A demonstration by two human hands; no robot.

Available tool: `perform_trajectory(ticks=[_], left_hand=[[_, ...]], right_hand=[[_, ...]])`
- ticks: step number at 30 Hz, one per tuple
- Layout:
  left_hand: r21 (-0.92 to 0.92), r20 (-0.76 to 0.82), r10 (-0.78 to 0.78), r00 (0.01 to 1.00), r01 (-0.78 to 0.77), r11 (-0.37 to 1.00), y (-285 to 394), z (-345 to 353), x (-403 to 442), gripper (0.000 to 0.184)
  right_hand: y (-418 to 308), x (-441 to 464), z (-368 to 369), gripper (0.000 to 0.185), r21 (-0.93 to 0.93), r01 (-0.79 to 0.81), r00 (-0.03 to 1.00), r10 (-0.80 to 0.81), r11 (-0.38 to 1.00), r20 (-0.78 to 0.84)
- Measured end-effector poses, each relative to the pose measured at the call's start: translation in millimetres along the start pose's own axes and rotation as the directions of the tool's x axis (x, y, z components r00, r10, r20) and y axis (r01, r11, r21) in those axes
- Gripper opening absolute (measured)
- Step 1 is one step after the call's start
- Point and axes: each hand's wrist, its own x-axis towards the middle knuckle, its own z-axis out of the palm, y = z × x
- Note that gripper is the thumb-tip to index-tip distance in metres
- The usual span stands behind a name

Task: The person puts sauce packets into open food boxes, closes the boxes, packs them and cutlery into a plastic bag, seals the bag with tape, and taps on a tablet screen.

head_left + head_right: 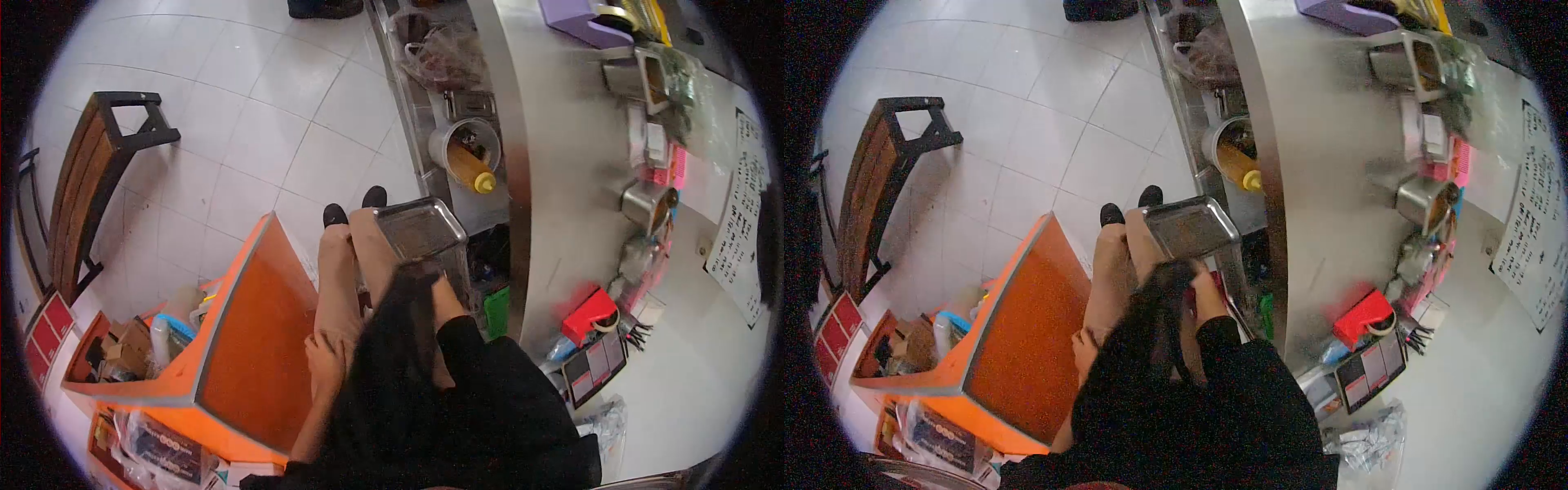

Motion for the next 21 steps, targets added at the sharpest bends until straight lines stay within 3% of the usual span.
perform_trajectory(ticks=[1, 2, 4, 6, 8, 9, 11, 12, 13, 14, 15, 17, 19, 21], left_hand=[[-0.024, 0.007, -0.016, 1.000, 0.016, 1.000, 2, 0, 0, 0.047], [-0.041, 0.006, -0.006, 1.000, 0.006, 0.999, 3, 0, -2, 0.045], [-0.053, 0.010, 0.032, 0.999, -0.032, 0.998, 11, -3, -6, 0.043], [-0.054, 0.034, 0.087, 0.996, -0.086, 0.995, 24, -6, -11, 0.040], [-0.072, 0.078, 0.162, 0.984, -0.157, 0.985, 42, -9, -15, 0.037], [-0.083, 0.103, 0.202, 0.974, -0.194, 0.978, 52, -10, -17, 0.036], [-0.112, 0.157, 0.289, 0.945, -0.273, 0.955, 72, -10, -22, 0.033], [-0.142, 0.196, 0.338, 0.921, -0.314, 0.939, 85, -10, -27, 0.032], [-0.171, 0.234, 0.394, 0.889, -0.362, 0.917, 98, -10, -31, 0.031], [-0.211, 0.271, 0.449, 0.851, -0.403, 0.891, 113, -10, -36, 0.030], [-0.249, 0.304, 0.502, 0.810, -0.441, 0.862, 127, -10, -41, 0.028], [-0.315, 0.355, 0.602, 0.716, -0.514, 0.798, 154, -10, -55, 0.026], [-0.368, 0.396, 0.682, 0.615, -0.575, 0.731, 176, -12, -75, 0.024], [-0.396, 0.423, 0.731, 0.534, -0.617, 0.680, 191, -14, -98, 0.022]], right_hand=[[0, 57, -25, 0.039, -0.159, 0.020, 1.000, -0.017, 0.987, 0.020], [-13, 93, -60, 0.030, -0.141, 0.010, 0.996, -0.022, 0.990, -0.086], [-47, 55, -28, 0.013, -0.099, 0.003, 0.955, -0.032, 0.995, -0.293], [-65, 173, -111, 0.037, -0.126, 0.073, 0.979, -0.095, 0.989, -0.178], [-94, 116, -58, 0.026, 0.165, 0.194, 0.911, -0.115, 0.967, -0.397], [-106, 112, -50, 0.026, 0.160, 0.216, 0.897, -0.131, 0.963, -0.422], [-116, 126, -64, 0.026, -0.020, 0.248, 0.884, -0.235, 0.969, -0.404], [-117, 134, -72, 0.026, -0.260, 0.252, 0.863, -0.338, 0.932, -0.376], [-113, 149, -88, 0.026, -0.606, 0.229, 0.823, -0.484, 0.762, -0.298], [-105, 164, -103, 0.026, -0.889, 0.152, 0.763, -0.623, 0.432, -0.172], [-93, 184, -120, 0.027, -0.968, 0.132, 0.723, -0.689, 0.214, -0.054], [-80, 143, -81, 0.026, -0.943, 0.158, 0.786, -0.615, 0.292, -0.059], [-62, 107, -49, 0.026, -0.830, 0.210, 0.881, -0.468, 0.517, -0.069], [-41, 71, -20, 0.026, -0.714, 0.166, 0.960, -0.278, 0.680, -0.042]])
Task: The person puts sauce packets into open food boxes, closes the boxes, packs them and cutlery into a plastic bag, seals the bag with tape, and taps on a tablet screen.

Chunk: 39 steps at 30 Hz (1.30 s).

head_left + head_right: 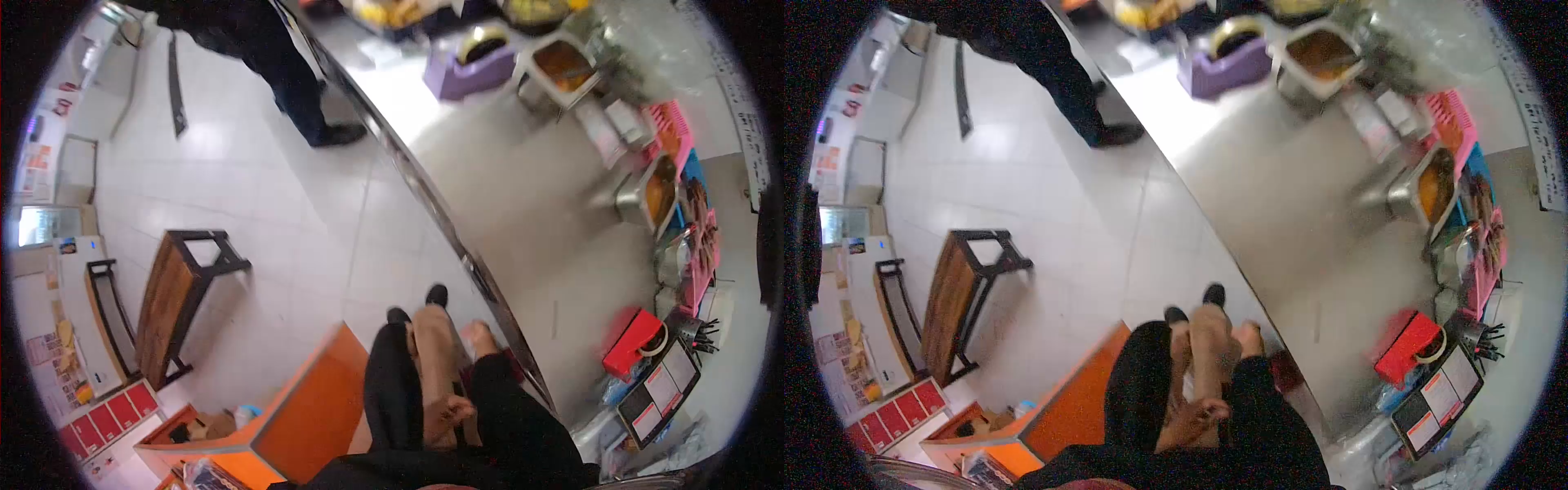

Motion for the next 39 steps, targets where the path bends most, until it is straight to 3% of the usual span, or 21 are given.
perform_trajectory(ticks=[4, 5, 7, 8, 12, 15, 16, 17, 19, 20, 23, 25, 26, 28, 31, 33, 35, 36, 37, 38, 39], left_hand=[[-0.022, -0.002, 0.218, 0.976, -0.218, 0.976, 45, 2, -24, 0.023], [-0.068, 0.055, 0.205, 0.977, -0.201, 0.977, 55, -3, -30, 0.024], [-0.163, 0.175, 0.168, 0.970, -0.140, 0.977, 79, -13, -49, 0.026], [-0.277, 0.221, 0.143, 0.965, -0.078, 0.958, 92, -18, -60, 0.028], [-0.161, 0.361, 0.440, 0.823, -0.410, 0.898, 147, -41, -93, 0.029], [-0.113, 0.490, 0.567, 0.662, -0.597, 0.794, 182, -57, -114, 0.029], [-0.106, 0.522, 0.601, 0.606, -0.653, 0.750, 197, -60, -122, 0.031], [-0.128, 0.548, 0.572, 0.610, -0.615, 0.778, 201, -63, -122, 0.032], [-0.165, 0.602, 0.512, 0.612, -0.532, 0.830, 199, -75, -109, 0.032], [-0.127, 0.560, 0.559, 0.611, -0.604, 0.787, 181, -86, -87, 0.028], [-0.376, 0.278, 0.487, 0.828, -0.372, 0.848, 152, -101, -41, 0.022], [-0.193, 0.355, 0.482, 0.801, -0.441, 0.876, 100, -119, 8, 0.019], [0.003, 0.500, 0.355, 0.790, -0.411, 0.912, 87, -139, 22, 0.015], [0.357, 0.551, 0.062, 0.832, -0.302, 0.884, 32, -183, 62, 0.020], [0.756, 0.404, -0.333, 0.852, -0.105, 0.646, -48, -263, 110, 0.028], [0.846, 0.296, -0.414, 0.861, -0.034, 0.532, -60, -310, 127, 0.033], [0.777, 0.202, -0.314, 0.928, 0.044, 0.628, -46, -351, 143, 0.038], [0.594, 0.016, -0.384, 0.923, 0.300, 0.746, 5, -356, 131, 0.044], [0.469, -0.012, -0.259, 0.966, 0.235, 0.852, 17, -372, 139, 0.040], [0.289, -0.050, -0.320, 0.946, 0.320, 0.902, 32, -387, 153, 0.040], [0.143, -0.151, -0.232, 0.961, 0.254, 0.957, 54, -390, 157, 0.039]], right_hand=[[-42, -82, 33, 0.027, 0.097, -0.182, 0.945, 0.147, 0.979, 0.291], [-65, -123, 43, 0.029, -0.020, -0.050, 0.981, 0.052, 0.999, 0.189], [-89, -113, 54, 0.034, -0.097, 0.037, 0.876, 0.014, 0.995, 0.482], [-117, -143, 59, 0.035, -0.112, 0.068, 0.880, -0.007, 0.991, 0.474], [-230, -183, 86, 0.036, -0.158, 0.221, 0.850, -0.111, 0.962, 0.515], [-335, -220, 91, 0.036, -0.015, 0.397, 0.682, -0.285, 0.918, 0.673], [-373, -236, 94, 0.031, -0.039, 0.368, 0.775, -0.283, 0.929, 0.566], [-393, -265, 88, 0.024, 0.051, 0.595, 0.706, -0.552, 0.802, 0.444], [-436, -297, 87, 0.018, 0.004, 0.779, 0.614, -0.764, 0.627, 0.199], [-442, -317, 84, 0.020, -0.019, 0.821, 0.564, -0.806, 0.570, 0.181], [-464, -365, 62, 0.027, -0.174, 0.906, 0.412, -0.899, 0.386, 0.148], [-470, -367, 50, 0.032, -0.359, 0.893, 0.345, -0.925, 0.271, 0.160], [-472, -364, 47, 0.036, -0.401, 0.895, 0.274, -0.950, 0.195, 0.148], [-478, -358, 45, 0.044, -0.434, 0.893, 0.202, -0.968, 0.121, 0.147], [-498, -352, 51, 0.053, -0.414, 0.906, 0.159, -0.976, 0.085, 0.149], [-516, -356, 59, 0.057, -0.474, 0.879, 0.129, -0.982, 0.048, 0.141], [-539, -336, 71, 0.060, -0.313, 0.935, 0.197, -0.977, 0.163, 0.081], [-549, -330, 72, 0.061, -0.347, 0.925, 0.174, -0.984, 0.154, 0.026], [-558, -326, 72, 0.062, -0.382, 0.913, 0.147, -0.989, 0.147, -0.029], [-565, -322, 73, 0.063, -0.414, 0.899, 0.122, -0.989, 0.145, -0.081], [-572, -321, 73, 0.064, -0.410, 0.900, 0.112, -0.987, 0.149, -0.112]])
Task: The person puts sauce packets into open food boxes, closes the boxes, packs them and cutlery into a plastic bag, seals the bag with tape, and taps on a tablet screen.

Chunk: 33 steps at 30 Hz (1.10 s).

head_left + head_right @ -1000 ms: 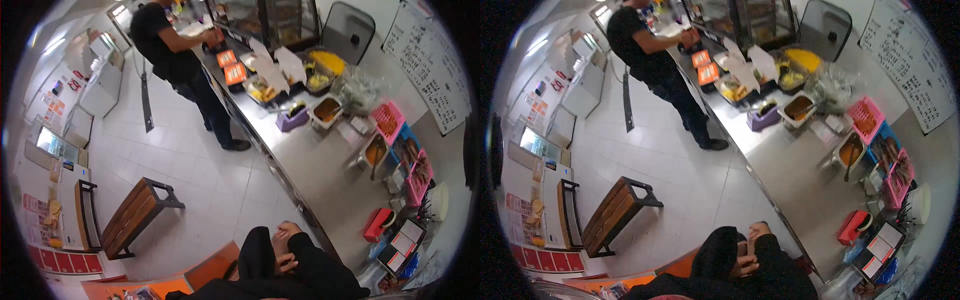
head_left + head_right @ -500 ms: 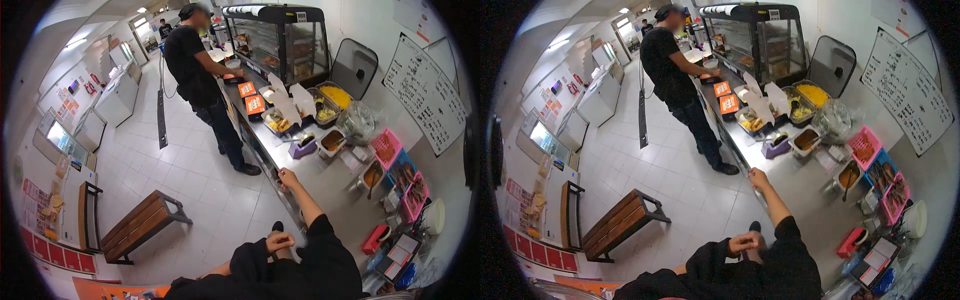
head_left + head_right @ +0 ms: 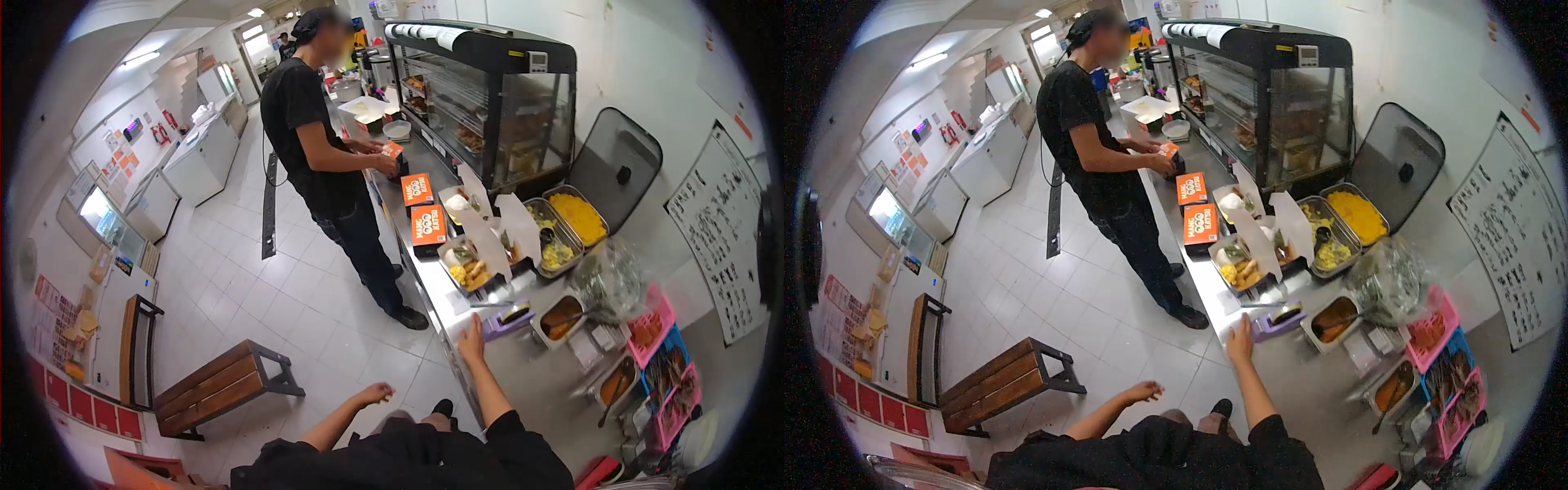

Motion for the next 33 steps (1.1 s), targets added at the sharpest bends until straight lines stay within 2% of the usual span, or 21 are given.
perform_trajectory(ticks=[1, 2, 3, 5, 7, 9, 11, 12, 13, 15, 16, 17, 20, 22, 23, 24, 25, 26, 28, 30, 33], left_hand=[[-0.164, -0.154, 0.090, 0.984, -0.115, 0.980, 17, -4, 4, 0.039], [-0.211, -0.180, 0.085, 0.980, -0.122, 0.970, 33, -7, 10, 0.038], [-0.259, -0.203, 0.080, 0.976, -0.132, 0.957, 52, -10, 17, 0.037], [-0.377, -0.176, 0.104, 0.979, -0.164, 0.911, 89, -16, 36, 0.036], [-0.515, -0.073, 0.158, 0.985, -0.173, 0.840, 124, -19, 50, 0.034], [-0.551, -0.071, 0.141, 0.988, -0.156, 0.820, 163, -22, 65, 0.033], [-0.585, -0.070, 0.156, 0.985, -0.167, 0.794, 189, -25, 92, 0.035], [-0.604, -0.075, 0.180, 0.981, -0.188, 0.774, 196, -28, 118, 0.037], [-0.623, -0.083, 0.207, 0.975, -0.213, 0.753, 203, -30, 143, 0.039], [-0.582, -0.057, 0.250, 0.967, -0.235, 0.779, 222, -31, 188, 0.039], [-0.559, -0.042, 0.275, 0.961, -0.250, 0.790, 236, -31, 203, 0.039], [-0.536, -0.106, 0.277, 0.955, -0.289, 0.793, 263, -28, 187, 0.051], [-0.348, -0.034, 0.290, 0.956, -0.283, 0.894, 303, -32, 183, 0.066], [-0.208, -0.057, 0.379, 0.924, -0.382, 0.901, 297, -29, 211, 0.077], [-0.186, 0.043, 0.346, 0.937, -0.333, 0.925, 296, -34, 220, 0.074], [-0.206, -0.005, 0.405, 0.914, -0.397, 0.894, 297, -32, 215, 0.070], [-0.264, -0.010, 0.356, 0.934, -0.346, 0.900, 295, -31, 214, 0.077], [-0.263, -0.002, 0.317, 0.949, -0.306, 0.915, 299, -35, 207, 0.074], [-0.320, 0.030, 0.295, 0.955, -0.271, 0.908, 301, -41, 199, 0.060], [-0.278, 0.056, 0.283, 0.957, -0.257, 0.925, 306, -50, 189, 0.051], [-0.195, 0.137, 0.280, 0.950, -0.252, 0.948, 300, -65, 194, 0.049]], right_hand=[[0, 2, -3, 0.065, 0.002, -0.009, 0.999, 0.009, 1.000, -0.031], [3, 1, -4, 0.066, 0.000, -0.024, 0.998, 0.024, 1.000, -0.060], [14, -1, 3, 0.067, -0.107, -0.024, 0.991, 0.010, 0.994, -0.137], [28, -8, 6, 0.061, 0.104, -0.282, 0.914, 0.300, 0.954, -0.274], [24, -1, -9, 0.055, 0.250, -0.445, 0.829, 0.501, 0.860, -0.249], [-22, -4, -47, 0.046, 0.305, -0.572, 0.776, 0.623, 0.761, -0.097], [-27, 6, -53, 0.041, 0.042, -0.286, 0.930, 0.288, 0.957, -0.227], [-32, 12, -60, 0.038, -0.115, -0.125, 0.965, 0.094, 0.986, -0.244], [-57, 30, -74, 0.046, -0.060, -0.075, 0.931, 0.049, 0.995, -0.362], [-90, 74, -93, 0.051, -0.369, -0.176, 0.770, -0.106, 0.912, -0.630], [-94, 98, -101, 0.055, -0.361, -0.153, 0.771, -0.118, 0.920, -0.626], [-91, 116, -110, 0.059, -0.354, -0.131, 0.773, -0.128, 0.926, -0.622], [-44, 158, -111, 0.061, -0.209, -0.028, 0.906, -0.064, 0.978, -0.417], [-48, 164, -111, 0.046, -0.081, -0.136, 0.966, 0.114, 0.987, -0.232], [-57, 165, -111, 0.039, -0.198, -0.153, 0.973, 0.113, 0.968, -0.199], [-63, 161, -109, 0.032, -0.308, -0.174, 0.979, 0.130, 0.935, -0.158], [-60, 156, -106, 0.030, -0.252, -0.112, 0.983, 0.071, 0.961, -0.169], [-56, 152, -102, 0.028, -0.196, -0.038, 0.982, 0.000, 0.980, -0.191], [-71, 138, -98, 0.029, -0.143, -0.094, 0.973, 0.061, 0.985, -0.222], [-85, 122, -91, 0.030, -0.105, -0.134, 0.961, 0.103, 0.985, -0.257], [-85, 98, -75, 0.037, -0.069, -0.197, 0.952, 0.174, 0.978, -0.250]])
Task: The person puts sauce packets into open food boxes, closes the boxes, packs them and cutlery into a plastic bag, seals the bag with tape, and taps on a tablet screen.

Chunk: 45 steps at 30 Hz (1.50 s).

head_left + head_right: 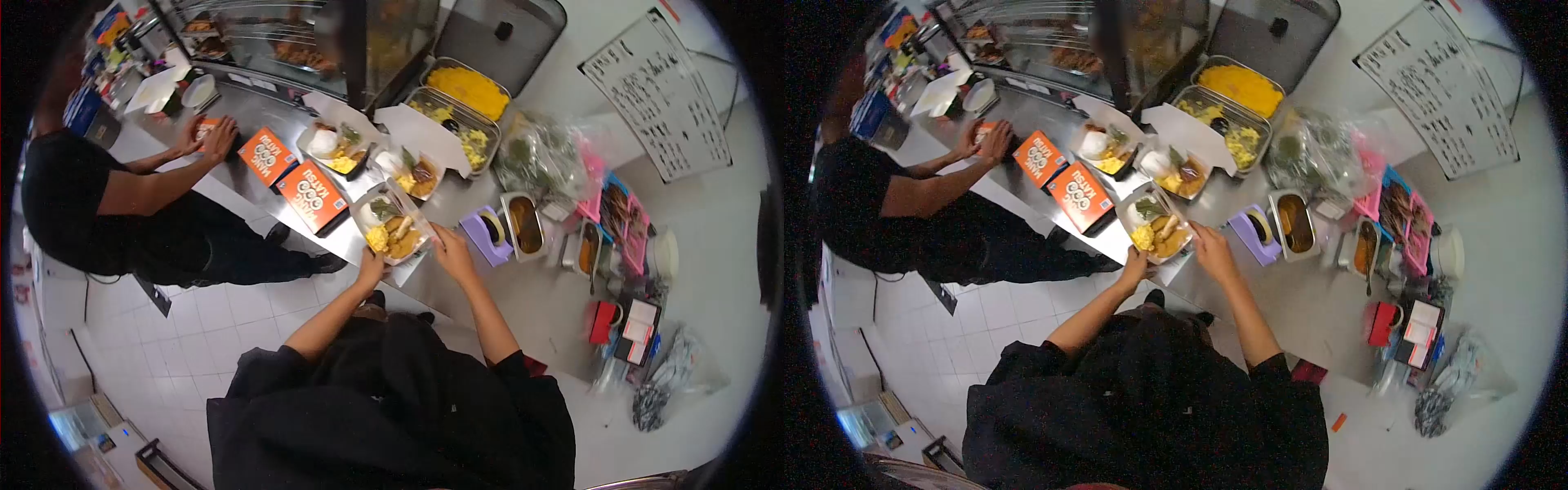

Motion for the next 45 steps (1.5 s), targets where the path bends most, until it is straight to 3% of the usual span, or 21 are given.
perform_trajectory(ticks=[3, 4, 7, 10, 13, 16, 19, 22, 25, 26, 28, 30, 34, 40, 43, 45], left_hand=[[0.131, 0.010, 0.051, 0.999, -0.052, 0.990, -19, -12, 10, 0.046], [0.143, 0.015, 0.056, 0.998, -0.058, 0.988, -19, -13, 10, 0.042], [0.259, 0.090, 0.136, 0.987, -0.155, 0.953, -20, -18, 14, 0.042], [0.180, 0.113, 0.121, 0.986, -0.140, 0.974, 3, -13, -2, 0.048], [0.202, 0.136, 0.103, 0.985, -0.130, 0.971, 19, -13, -9, 0.054], [0.173, 0.138, 0.104, 0.985, -0.128, 0.977, 15, -16, -10, 0.058], [0.135, 0.062, 0.230, 0.971, -0.237, 0.962, 18, -10, -6, 0.056], [0.083, 0.046, 0.220, 0.974, -0.223, 0.971, 17, -9, -17, 0.048], [0.029, 0.042, -0.096, 0.994, 0.095, 0.995, 25, -12, -22, 0.052], [-0.026, 0.071, -0.083, 0.994, 0.085, 0.996, 25, -13, -24, 0.060], [-0.063, 0.053, -0.039, 0.998, 0.042, 0.997, 29, -10, -32, 0.059], [-0.106, 0.088, 0.019, 0.996, -0.010, 0.994, 25, -9, -33, 0.059], [0.090, 0.130, 0.033, 0.991, -0.045, 0.995, 5, -10, -19, 0.062], [0.433, 0.119, 0.369, 0.922, -0.383, 0.816, -10, 10, -17, 0.058], [0.547, 0.278, 0.323, 0.905, -0.426, 0.721, 7, 18, -23, 0.055], [0.612, 0.288, 0.401, 0.870, -0.489, 0.621, 7, 25, -16, 0.051]], right_hand=[[-23, -28, 4, 0.044, 0.174, -0.041, 0.998, 0.048, 0.984, -0.038], [-23, -39, 6, 0.050, 0.268, -0.170, 0.985, 0.170, 0.948, 0.021], [12, -65, 32, 0.055, 0.016, -0.155, 0.981, 0.156, 0.988, -0.119], [23, -63, 30, 0.054, -0.491, 0.036, 0.990, 0.035, 0.870, 0.135], [48, -50, 37, 0.053, -0.588, 0.036, 0.994, 0.030, 0.808, 0.102], [67, -43, 33, 0.050, -0.226, -0.108, 0.988, 0.079, 0.968, -0.133], [22, -44, 21, 0.044, 0.274, -0.010, 0.949, 0.095, 0.962, -0.299], [-19, -34, 20, 0.038, 0.119, -0.104, 0.973, 0.125, 0.987, -0.193], [-7, -28, 24, 0.033, -0.051, -0.085, 0.987, 0.077, 0.995, -0.144], [-2, -29, 24, 0.033, 0.017, -0.139, 0.982, 0.140, 0.990, -0.127], [3, -44, 21, 0.033, 0.152, -0.253, 0.961, 0.266, 0.956, -0.077], [3, -64, 17, 0.032, 0.193, -0.204, 0.965, 0.231, 0.960, -0.125], [-4, -113, 8, 0.033, 0.217, -0.206, 0.946, 0.251, 0.954, -0.206], [-14, -173, 43, 0.042, -0.040, -0.344, 0.889, 0.312, 0.938, -0.336], [-56, -177, 30, 0.054, -0.183, -0.223, 0.962, 0.186, 0.958, -0.199], [-43, -181, 34, 0.062, -0.167, -0.156, 0.976, 0.126, 0.974, -0.179]])
